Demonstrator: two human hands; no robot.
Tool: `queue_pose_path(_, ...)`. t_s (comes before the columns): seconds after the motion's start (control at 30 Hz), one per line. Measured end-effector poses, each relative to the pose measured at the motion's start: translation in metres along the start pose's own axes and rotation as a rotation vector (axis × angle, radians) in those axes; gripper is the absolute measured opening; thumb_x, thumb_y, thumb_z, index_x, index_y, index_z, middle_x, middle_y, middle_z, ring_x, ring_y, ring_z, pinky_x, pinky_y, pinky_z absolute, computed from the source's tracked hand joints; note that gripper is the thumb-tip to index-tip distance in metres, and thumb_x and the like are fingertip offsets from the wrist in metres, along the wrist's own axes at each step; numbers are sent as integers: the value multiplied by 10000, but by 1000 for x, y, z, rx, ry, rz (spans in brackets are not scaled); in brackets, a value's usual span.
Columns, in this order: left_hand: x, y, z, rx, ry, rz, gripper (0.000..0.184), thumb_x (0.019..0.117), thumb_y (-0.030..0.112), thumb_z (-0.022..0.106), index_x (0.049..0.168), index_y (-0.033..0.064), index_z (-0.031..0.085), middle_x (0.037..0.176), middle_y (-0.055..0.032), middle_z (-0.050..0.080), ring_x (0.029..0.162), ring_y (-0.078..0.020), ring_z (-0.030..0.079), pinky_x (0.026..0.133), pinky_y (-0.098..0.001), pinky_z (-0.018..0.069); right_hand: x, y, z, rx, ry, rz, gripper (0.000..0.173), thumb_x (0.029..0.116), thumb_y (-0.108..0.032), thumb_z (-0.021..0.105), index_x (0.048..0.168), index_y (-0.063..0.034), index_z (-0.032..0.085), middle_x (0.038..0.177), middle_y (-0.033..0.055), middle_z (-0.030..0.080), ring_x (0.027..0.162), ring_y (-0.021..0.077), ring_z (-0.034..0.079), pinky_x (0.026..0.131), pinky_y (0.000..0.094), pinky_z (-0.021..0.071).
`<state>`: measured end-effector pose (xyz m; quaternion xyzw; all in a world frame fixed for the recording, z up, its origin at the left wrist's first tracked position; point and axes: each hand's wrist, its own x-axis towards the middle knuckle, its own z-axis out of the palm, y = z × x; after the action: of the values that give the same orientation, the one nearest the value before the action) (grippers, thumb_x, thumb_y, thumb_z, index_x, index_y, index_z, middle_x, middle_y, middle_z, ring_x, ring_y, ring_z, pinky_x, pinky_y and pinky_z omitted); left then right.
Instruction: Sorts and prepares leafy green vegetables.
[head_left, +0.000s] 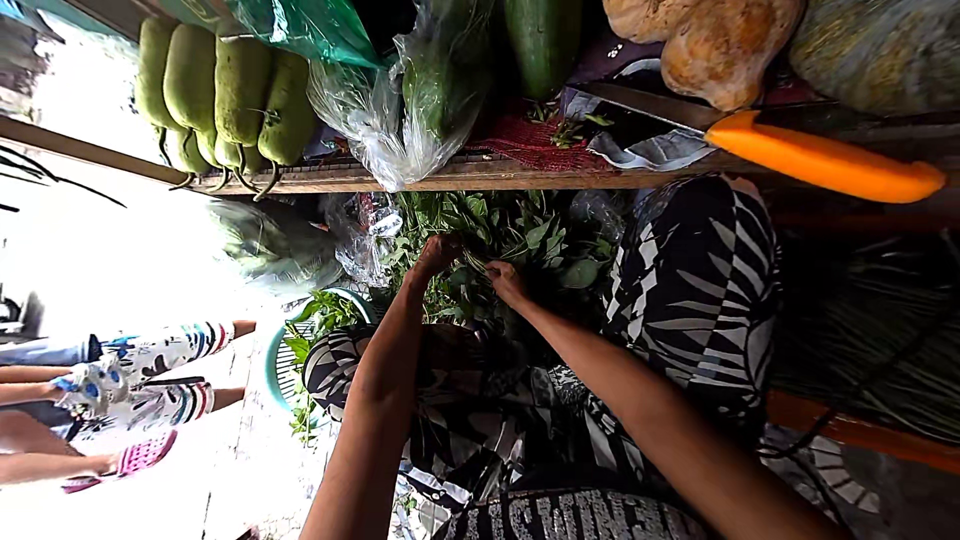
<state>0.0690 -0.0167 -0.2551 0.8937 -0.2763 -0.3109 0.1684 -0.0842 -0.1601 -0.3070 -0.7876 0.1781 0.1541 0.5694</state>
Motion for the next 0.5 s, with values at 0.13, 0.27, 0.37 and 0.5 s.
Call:
queue_pose_path(0.13, -6, 4, 2, -30, 50, -11, 240, 1008, 118, 600, 1108, -74, 703, 1098, -264, 700, 1068, -382, 672, 1001, -559, 483, 0, -8, -4, -14, -5, 24, 318, 1081, -213, 506, 1326, -103, 676, 1259, 190, 693, 1192, 361, 653, 1030, 560, 490)
queue_pose_path(0.27, -13, 15, 12, -163, 158, -175, 277, 1026, 186, 619, 1170, -33, 708, 1149, -225, 708, 1111, -336, 673, 1035, -518, 486, 6, -16, -5, -6, 7, 49, 333, 1077, -218, 494, 1344, -95, 651, 1262, 206, 684, 1192, 384, 647, 1008, 595, 488)
queue_pose_path(0.37, -19, 16, 32, -321, 299, -250, 265, 1018, 194, 621, 1142, -23, 706, 1102, -209, 711, 1049, -315, 673, 975, -523, 499, 5, -22, -3, -11, 33, 78, 301, 1065, -196, 520, 1296, -40, 634, 1199, 226, 692, 1156, 397, 657, 978, 593, 500)
queue_pose_path(0.5, -40, 36, 53, -430, 457, -266, 251, 1017, 237, 627, 1103, 14, 702, 1222, -203, 643, 1099, -335, 621, 944, -550, 492, 6, -38, -2, 26, 58, 85, 281, 1058, -118, 515, 1271, 33, 620, 1205, 269, 673, 1179, 419, 640, 1011, 572, 485)
